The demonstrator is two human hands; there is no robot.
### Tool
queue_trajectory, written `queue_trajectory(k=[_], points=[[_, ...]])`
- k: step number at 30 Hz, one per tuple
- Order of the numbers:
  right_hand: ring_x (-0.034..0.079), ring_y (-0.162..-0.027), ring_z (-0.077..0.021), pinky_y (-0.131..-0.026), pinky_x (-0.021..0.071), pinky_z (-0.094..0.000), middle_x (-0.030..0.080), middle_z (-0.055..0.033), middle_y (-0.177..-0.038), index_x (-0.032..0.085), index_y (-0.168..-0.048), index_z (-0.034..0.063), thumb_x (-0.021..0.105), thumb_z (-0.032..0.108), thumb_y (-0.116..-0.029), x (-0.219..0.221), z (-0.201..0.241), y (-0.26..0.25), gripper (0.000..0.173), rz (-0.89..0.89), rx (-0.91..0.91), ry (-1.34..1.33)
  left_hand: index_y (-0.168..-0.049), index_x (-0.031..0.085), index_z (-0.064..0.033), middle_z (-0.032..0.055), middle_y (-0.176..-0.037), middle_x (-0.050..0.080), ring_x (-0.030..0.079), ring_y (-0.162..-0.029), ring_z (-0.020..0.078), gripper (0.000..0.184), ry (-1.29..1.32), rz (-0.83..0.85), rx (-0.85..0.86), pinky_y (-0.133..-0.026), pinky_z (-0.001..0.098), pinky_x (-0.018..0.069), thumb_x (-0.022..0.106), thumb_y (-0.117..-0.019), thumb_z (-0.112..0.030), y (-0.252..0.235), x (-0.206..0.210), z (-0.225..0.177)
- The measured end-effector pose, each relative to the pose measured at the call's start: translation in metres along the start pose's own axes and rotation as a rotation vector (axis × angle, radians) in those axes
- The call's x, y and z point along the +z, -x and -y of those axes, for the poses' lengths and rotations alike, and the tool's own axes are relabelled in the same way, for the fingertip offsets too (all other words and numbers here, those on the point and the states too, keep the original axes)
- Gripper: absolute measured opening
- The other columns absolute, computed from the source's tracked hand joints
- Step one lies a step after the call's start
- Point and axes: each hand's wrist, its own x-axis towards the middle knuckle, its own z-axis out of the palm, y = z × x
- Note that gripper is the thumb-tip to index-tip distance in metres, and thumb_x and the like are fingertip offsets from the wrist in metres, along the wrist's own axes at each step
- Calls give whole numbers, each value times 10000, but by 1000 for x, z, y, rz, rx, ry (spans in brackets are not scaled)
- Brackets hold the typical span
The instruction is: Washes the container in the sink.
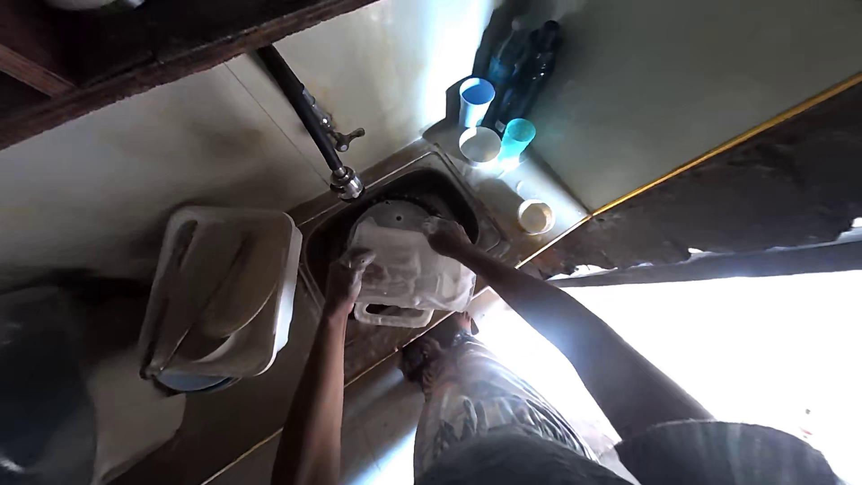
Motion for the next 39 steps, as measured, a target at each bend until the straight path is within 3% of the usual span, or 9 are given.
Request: queue_trajectory(k=[2, 6, 12, 21, 25, 27, 30, 34, 39], points=[[589, -1263, -431, -1041, 451, -641, 637, -254, -1318, 615, -1342, 20, 513, 304, -1055, -5, 39, 25, 416, -46, 91, -105, -1138, 660, 61, 111, -988, 695, 650, -844, 109, 205, -31, -3, 47, -831, 317, 553, 572, -1025, -85, 15, 13, -21], [688, -1149, -357, -977, 541, -537, 645, -203, -1367, 595, -1401, 17, 477, 151, -1073, -10, 93, 60, 374, -459, -312, -366, -1082, 716, 47, 173, -920, 725, 698, -839, 267, 232, -321, 9, 239, -817, 500, 551, 619, -985, -140, 50, 48, -58], [680, -1085, -286, -960, 534, -515, 707, -185, -1177, 657, -1283, 27, 590, 193, -1029, -93, 46, 39, 310, -320, -200, -579, -1036, 742, 13, 191, -726, 698, 714, -664, 385, 346, -895, -9, 553, -581, 541, 544, 529, -1031, -259, 76, 90, -84], [617, -1185, -421, -979, 484, -609, 651, -266, -1218, 654, -1220, -34, 649, 90, -946, -135, -3, 50, 300, 111, -171, 273, -1373, 611, -80, 211, -1134, 709, 683, -1075, 400, 425, -1067, 449, 189, -895, 571, 515, 406, -1094, -326, 74, 146, -112], [682, -1031, -360, -913, 537, -546, 669, -254, -1137, 636, -1203, -59, 671, 94, -948, -151, -17, 49, 299, 141, -129, 144, -1373, 630, -91, 193, -1488, 528, 435, -1426, 400, 523, -699, -13, 542, -1175, 593, 323, 594, -966, -418, 61, 114, -70], [707, -968, -327, -901, 556, -518, 687, -234, -1110, 628, -1227, -45, 684, 133, -954, -150, -25, 39, 331, 150, -108, 100, -1530, 426, -49, 239, -1572, 392, 336, -1476, 421, 742, -670, -119, 224, -1193, 610, 268, 644, -947, -454, 49, 89, -71], [699, -772, -217, -777, 580, -418, 721, -140, -942, 700, -1184, 43, 667, 253, -1005, -146, -29, 37, 278, 200, -204, 58, -1477, 443, 25, 327, -1285, 599, 587, -1195, 481, 572, -628, -12, -198, -1003, 656, 443, 629, -1020, -265, 27, 67, -64], [693, -774, -236, -799, 573, -465, 704, -142, -914, 591, -1273, 15, 493, 403, -1081, -156, -37, 30, 443, 44, -278, -103, -1450, 500, -39, 306, -1219, 639, 620, -1126, 494, 483, -705, 67, -237, -933, 692, 469, 620, -1004, -179, 14, 57, -64], [691, -1061, -283, -953, 552, -475, 710, -159, -1126, 672, -1196, 9, 551, 203, -1042, -139, -24, 42, 276, -115, -699, 153, -1485, 464, -43, 315, -1279, 607, 592, -1197, 493, 489, -714, 108, -279, -982, 691, 450, 578, -1028, -175, 1, 56, -70]])
